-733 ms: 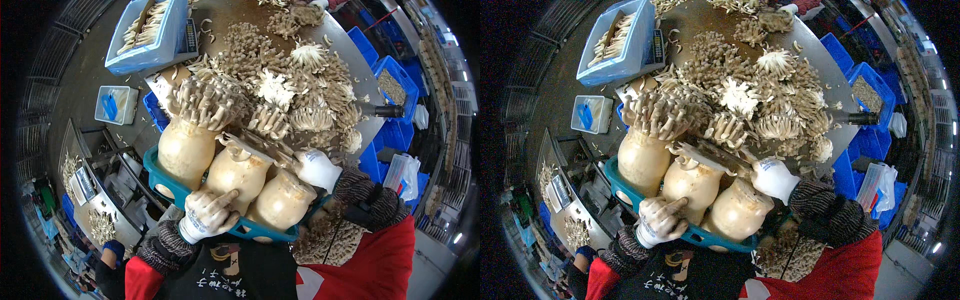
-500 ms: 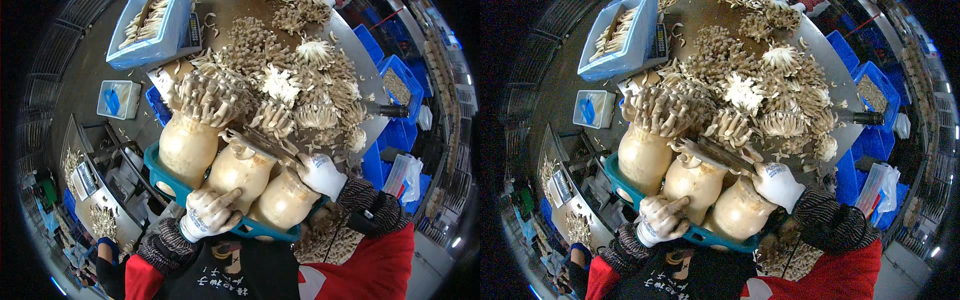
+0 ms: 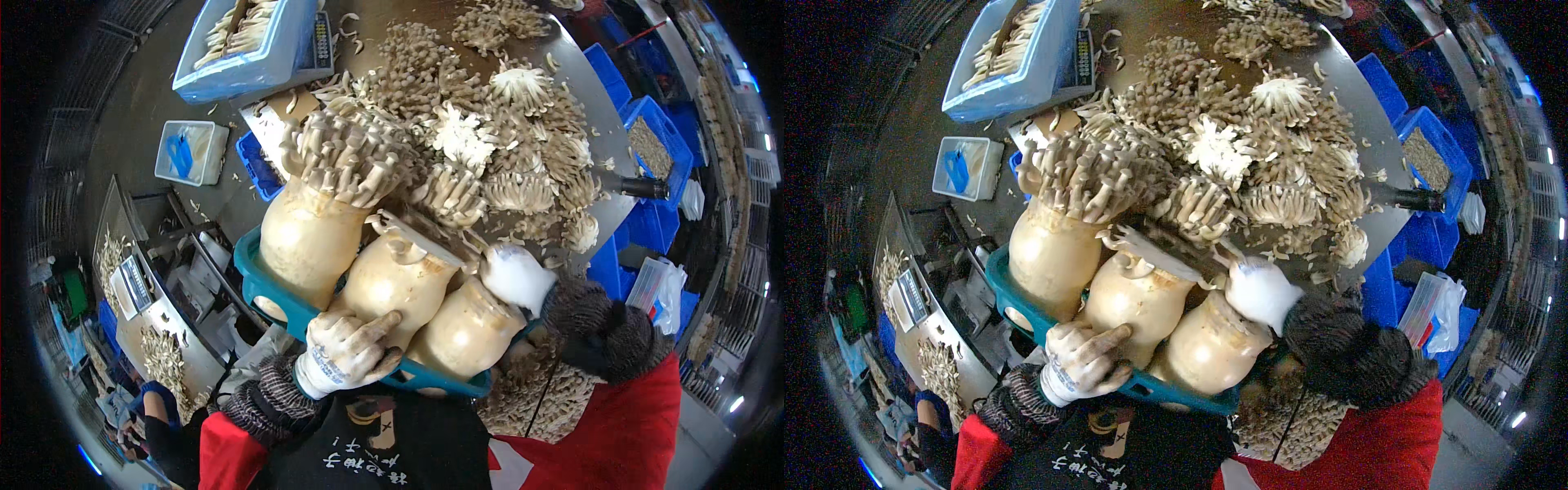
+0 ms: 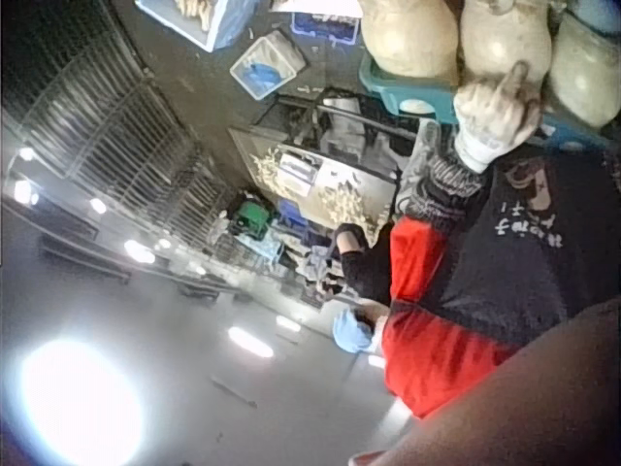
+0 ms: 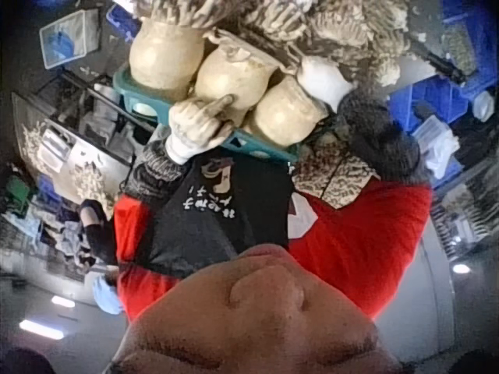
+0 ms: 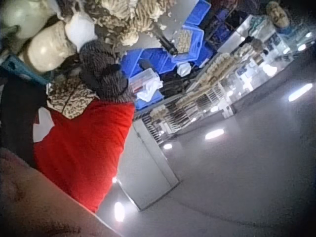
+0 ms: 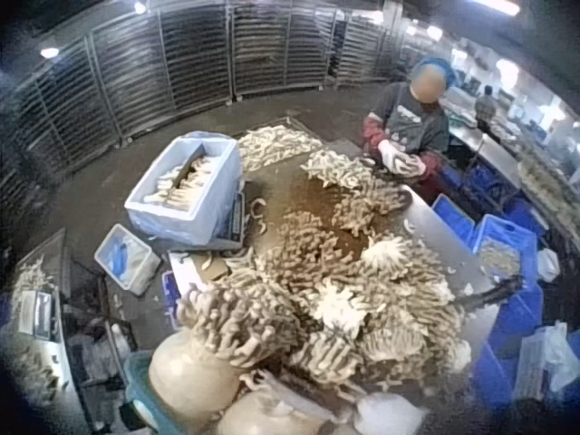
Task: The person lifts a tray of mushrooms from a conveyor, cuts the mushrooms from their bases with a knife, and separates them by hand into a box.
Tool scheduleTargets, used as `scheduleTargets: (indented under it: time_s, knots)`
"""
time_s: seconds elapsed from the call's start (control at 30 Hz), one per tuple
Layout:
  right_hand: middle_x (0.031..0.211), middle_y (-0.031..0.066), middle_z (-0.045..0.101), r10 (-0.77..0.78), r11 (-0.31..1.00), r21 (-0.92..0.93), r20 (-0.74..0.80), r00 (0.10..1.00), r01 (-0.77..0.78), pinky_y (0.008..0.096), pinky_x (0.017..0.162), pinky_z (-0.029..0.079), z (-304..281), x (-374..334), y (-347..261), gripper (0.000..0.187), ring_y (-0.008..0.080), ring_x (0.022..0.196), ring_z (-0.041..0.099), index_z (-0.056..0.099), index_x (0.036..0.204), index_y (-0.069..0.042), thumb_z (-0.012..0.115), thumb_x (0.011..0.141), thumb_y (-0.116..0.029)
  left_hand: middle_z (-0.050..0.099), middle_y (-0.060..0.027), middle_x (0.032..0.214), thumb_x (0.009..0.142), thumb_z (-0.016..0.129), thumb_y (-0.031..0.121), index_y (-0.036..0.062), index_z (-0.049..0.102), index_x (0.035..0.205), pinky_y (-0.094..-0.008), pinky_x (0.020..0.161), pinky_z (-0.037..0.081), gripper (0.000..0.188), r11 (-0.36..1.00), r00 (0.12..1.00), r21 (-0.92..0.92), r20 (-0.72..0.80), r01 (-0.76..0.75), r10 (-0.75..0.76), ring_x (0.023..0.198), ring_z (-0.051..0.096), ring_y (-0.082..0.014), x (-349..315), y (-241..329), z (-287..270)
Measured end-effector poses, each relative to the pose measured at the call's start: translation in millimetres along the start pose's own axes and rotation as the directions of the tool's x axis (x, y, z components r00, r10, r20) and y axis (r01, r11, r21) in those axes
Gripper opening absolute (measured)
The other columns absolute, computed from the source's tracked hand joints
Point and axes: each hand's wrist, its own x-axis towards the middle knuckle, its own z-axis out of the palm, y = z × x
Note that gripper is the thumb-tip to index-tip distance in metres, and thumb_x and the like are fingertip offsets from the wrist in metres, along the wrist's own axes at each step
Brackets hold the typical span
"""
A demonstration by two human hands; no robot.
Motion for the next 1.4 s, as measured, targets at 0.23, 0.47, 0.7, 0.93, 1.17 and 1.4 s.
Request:
scheduleTargets:
  time_s: [0.23, 0.47, 0.7, 0.93, 1.17, 1.4]
  knots:
    - [0.082, 0.0196, 0.071, -0.12, 0.939, -0.279, 0.28, 0.953, 0.2, 0.0434, 0.067, 0.056, 49, 113, 37, 0.023, 0.0359, 0.075, 0.069, 0.072, 0.084, 0.001, 0.057, 0.081, -0.017, 0.07, -0.0086, 0.113, 0.07, 0.077, 0.029, 0.01, 0.058, 0.066, -0.0365, 0.068, 0.049, 0.028, 0.999, 0.998, -0.003, 0.059, 0.035, -0.034, 0.073, 0.06, -0.0202, 0, 3, 0]
    - [0.087, 0.0224, 0.069, -0.148, 0.941, -0.26, 0.258, 0.955, 0.216, 0.0463, 0.078, 0.053, 45, 106, 44, 0.036, 0.0374, 0.083, 0.068, 0.071, 0.087, 0.001, 0.051, 0.089, -0.028, 0.07, -0.0088, 0.114, 0.069, 0.078, 0.028, 0.0096, 0.06, 0.068, -0.0321, 0.058, 0.05, 0.025, 0.999, 0.999, -0.012, 0.002, 0.034, -0.034, 0.064, 0.061, -0.0172, 1, 1, -2]
    - [0.082, 0.021, 0.068, 0.214, 0.977, 0.036, -0.201, 0.956, -0.211, 0.0456, 0.073, 0.054, -6, 45, 69, 0.039, 0.0361, 0.077, 0.068, 0.067, 0.092, 0.0, 0.048, 0.095, -0.034, 0.068, -0.0066, 0.116, 0.07, 0.078, 0.028, 0.01, 0.064, 0.068, -0.0319, 0.059, 0.049, 0.023, 0.999, 0.999, -0.044, -0.036, 0.005, -0.007, 0.064, 0.058, -0.0151, -7, -3, 2]
    - [0.091, 0.0224, 0.069, 0.124, 0.992, -0.006, -0.103, 0.987, -0.125, 0.046, 0.08, 0.053, 4, 34, 50, 0.038, 0.0377, 0.085, 0.068, 0.068, 0.101, -0.002, 0.046, 0.097, -0.033, 0.068, -0.0041, 0.117, 0.071, 0.079, 0.027, 0.0115, 0.064, 0.068, -0.0294, 0.057, 0.045, 0.021, 1.0, 0.998, -0.029, -0.061, 0.009, -0.011, 0.063, 0.054, -0.0124, -5, 0, -4]
    - [0.091, 0.0243, 0.069, 0.172, 0.985, -0.017, -0.048, 0.984, -0.173, 0.0471, 0.08, 0.053, 37, 69, 53, 0.036, 0.038, 0.088, 0.068, 0.069, 0.095, 0.001, 0.054, 0.087, -0.032, 0.069, -0.0034, 0.115, 0.071, 0.079, 0.026, 0.0114, 0.065, 0.07, -0.029, 0.058, 0.045, 0.02, 1.0, 0.999, -0.018, -0.048, 0.003, -0.004, 0.062, 0.054, -0.0125, -2, 2, -4]
    - [0.091, 0.0232, 0.069, 0.172, 0.984, -0.044, -0.042, 0.984, -0.174, 0.047, 0.079, 0.053, 35, 72, 49, 0.035, 0.0374, 0.086, 0.068, 0.069, 0.096, 0.001, 0.055, 0.086, -0.029, 0.068, -0.0049, 0.115, 0.071, 0.078, 0.028, 0.0115, 0.064, 0.068, -0.0316, 0.062, 0.05, 0.022, 0.999, 0.999, -0.028, -0.021, 0.024, -0.024, 0.066, 0.057, -0.0146, -5, 0, 0]
